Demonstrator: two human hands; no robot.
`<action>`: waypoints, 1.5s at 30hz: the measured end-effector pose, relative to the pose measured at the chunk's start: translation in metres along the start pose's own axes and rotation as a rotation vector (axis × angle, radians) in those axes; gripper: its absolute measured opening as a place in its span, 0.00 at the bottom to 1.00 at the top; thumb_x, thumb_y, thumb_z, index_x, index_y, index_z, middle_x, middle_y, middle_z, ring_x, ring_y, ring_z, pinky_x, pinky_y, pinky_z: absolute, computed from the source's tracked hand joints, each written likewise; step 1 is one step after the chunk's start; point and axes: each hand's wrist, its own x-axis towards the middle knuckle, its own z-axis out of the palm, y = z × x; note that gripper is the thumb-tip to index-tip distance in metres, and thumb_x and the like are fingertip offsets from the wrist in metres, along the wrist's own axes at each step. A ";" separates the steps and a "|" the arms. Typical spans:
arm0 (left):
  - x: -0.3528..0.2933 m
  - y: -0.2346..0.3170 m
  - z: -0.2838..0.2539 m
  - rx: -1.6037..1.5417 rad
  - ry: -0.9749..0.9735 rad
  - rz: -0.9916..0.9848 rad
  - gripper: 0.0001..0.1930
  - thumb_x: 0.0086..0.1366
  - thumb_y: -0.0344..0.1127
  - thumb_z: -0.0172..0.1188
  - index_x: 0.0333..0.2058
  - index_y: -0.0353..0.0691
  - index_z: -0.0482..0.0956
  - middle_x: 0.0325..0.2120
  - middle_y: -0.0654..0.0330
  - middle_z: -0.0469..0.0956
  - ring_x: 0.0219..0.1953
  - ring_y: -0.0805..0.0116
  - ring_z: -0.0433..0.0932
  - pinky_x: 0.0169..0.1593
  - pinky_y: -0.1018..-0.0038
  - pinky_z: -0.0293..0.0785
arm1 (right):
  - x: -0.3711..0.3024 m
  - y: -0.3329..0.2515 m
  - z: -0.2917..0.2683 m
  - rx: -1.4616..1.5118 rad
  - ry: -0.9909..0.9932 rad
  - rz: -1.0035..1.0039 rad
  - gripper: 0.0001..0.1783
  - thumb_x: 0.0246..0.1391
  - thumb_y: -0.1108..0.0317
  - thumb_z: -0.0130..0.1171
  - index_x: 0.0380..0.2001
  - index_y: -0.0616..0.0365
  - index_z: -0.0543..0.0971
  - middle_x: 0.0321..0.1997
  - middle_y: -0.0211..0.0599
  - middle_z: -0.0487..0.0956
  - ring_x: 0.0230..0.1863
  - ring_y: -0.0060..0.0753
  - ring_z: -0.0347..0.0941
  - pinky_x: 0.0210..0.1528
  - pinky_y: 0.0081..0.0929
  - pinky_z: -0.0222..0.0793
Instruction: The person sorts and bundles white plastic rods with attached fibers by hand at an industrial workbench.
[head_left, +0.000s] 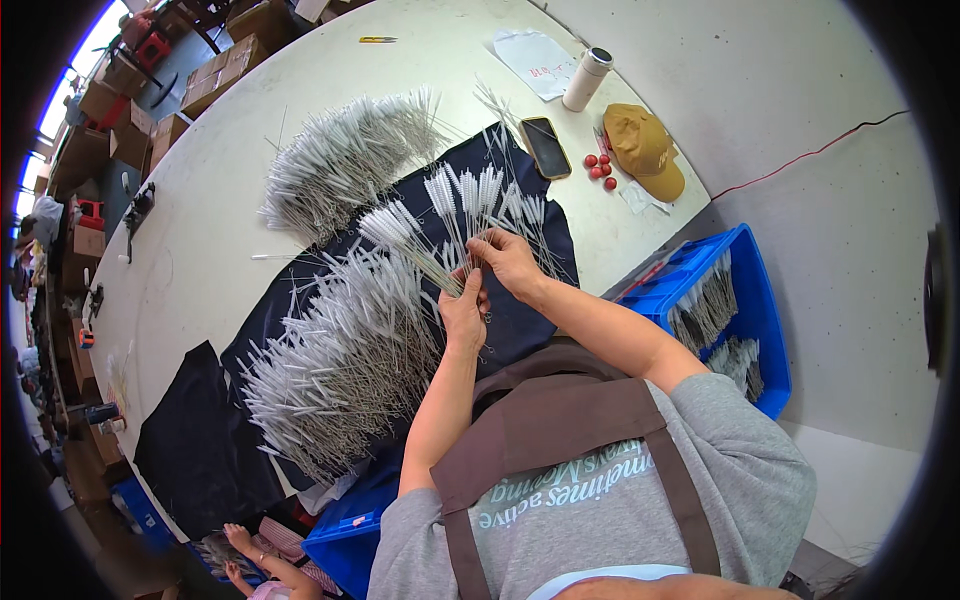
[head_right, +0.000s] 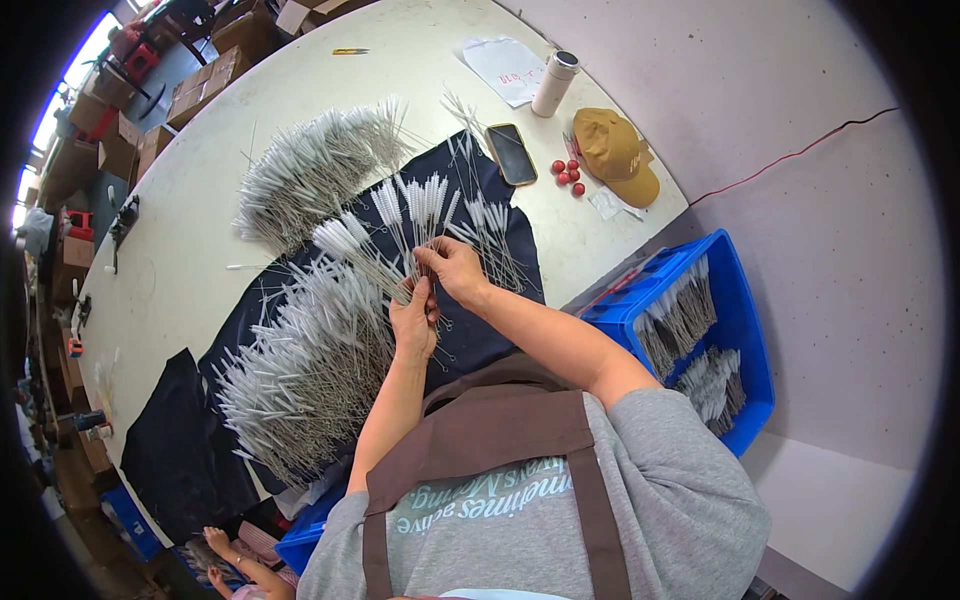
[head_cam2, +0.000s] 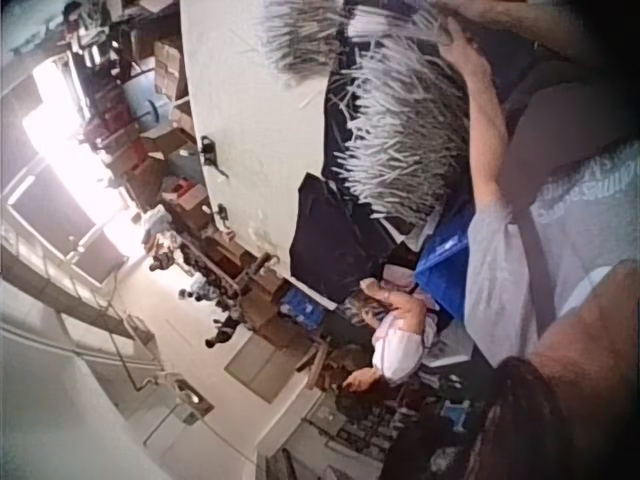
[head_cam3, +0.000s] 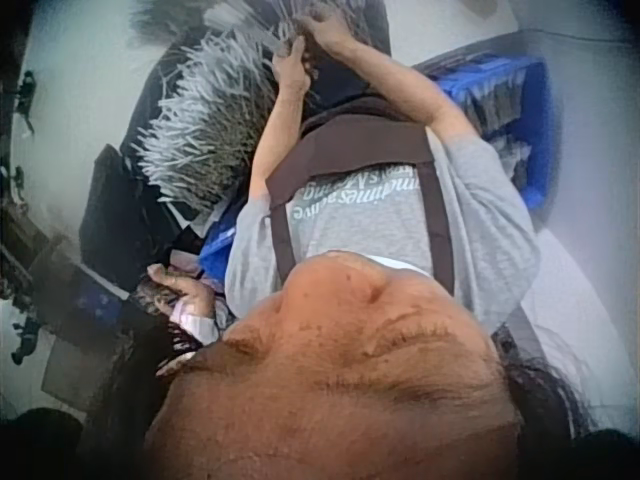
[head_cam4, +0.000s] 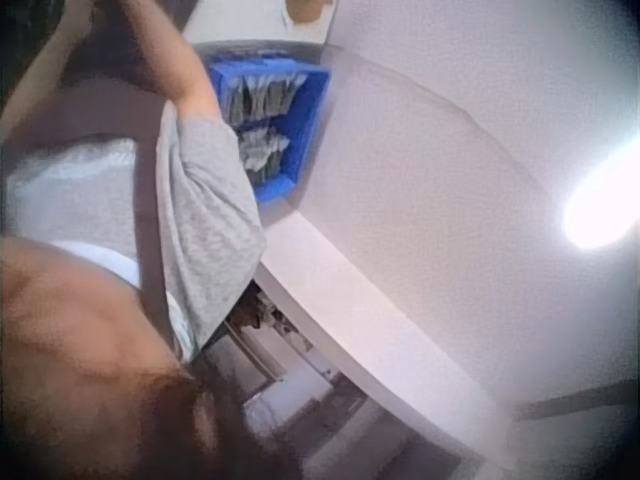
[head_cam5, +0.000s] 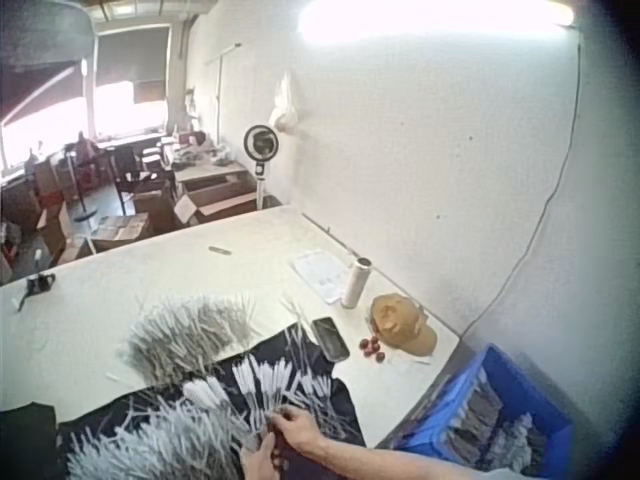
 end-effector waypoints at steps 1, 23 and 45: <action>0.000 0.000 -0.002 0.017 0.030 0.021 0.10 0.56 0.34 0.58 0.35 0.41 0.68 0.21 0.69 0.68 0.18 0.80 0.65 0.16 0.86 0.57 | -0.001 -0.001 0.001 -0.004 -0.013 0.027 0.09 0.52 0.65 0.54 0.28 0.60 0.73 0.25 0.29 0.74 0.26 0.18 0.67 0.30 0.18 0.64; 0.001 0.006 -0.001 -0.212 -0.013 0.015 0.09 0.56 0.34 0.59 0.34 0.43 0.68 0.25 0.69 0.69 0.19 0.81 0.65 0.16 0.88 0.56 | 0.008 -0.010 -0.001 0.222 -0.168 0.154 0.12 0.56 0.63 0.49 0.36 0.60 0.74 0.33 0.32 0.76 0.34 0.22 0.72 0.40 0.21 0.67; 0.012 -0.004 0.017 -0.259 -0.113 -0.095 0.08 0.57 0.34 0.57 0.33 0.42 0.68 0.22 0.69 0.65 0.19 0.79 0.64 0.17 0.85 0.57 | 0.022 -0.014 -0.036 0.160 -0.174 0.107 0.11 0.52 0.62 0.54 0.32 0.59 0.76 0.27 0.28 0.77 0.26 0.16 0.69 0.29 0.14 0.63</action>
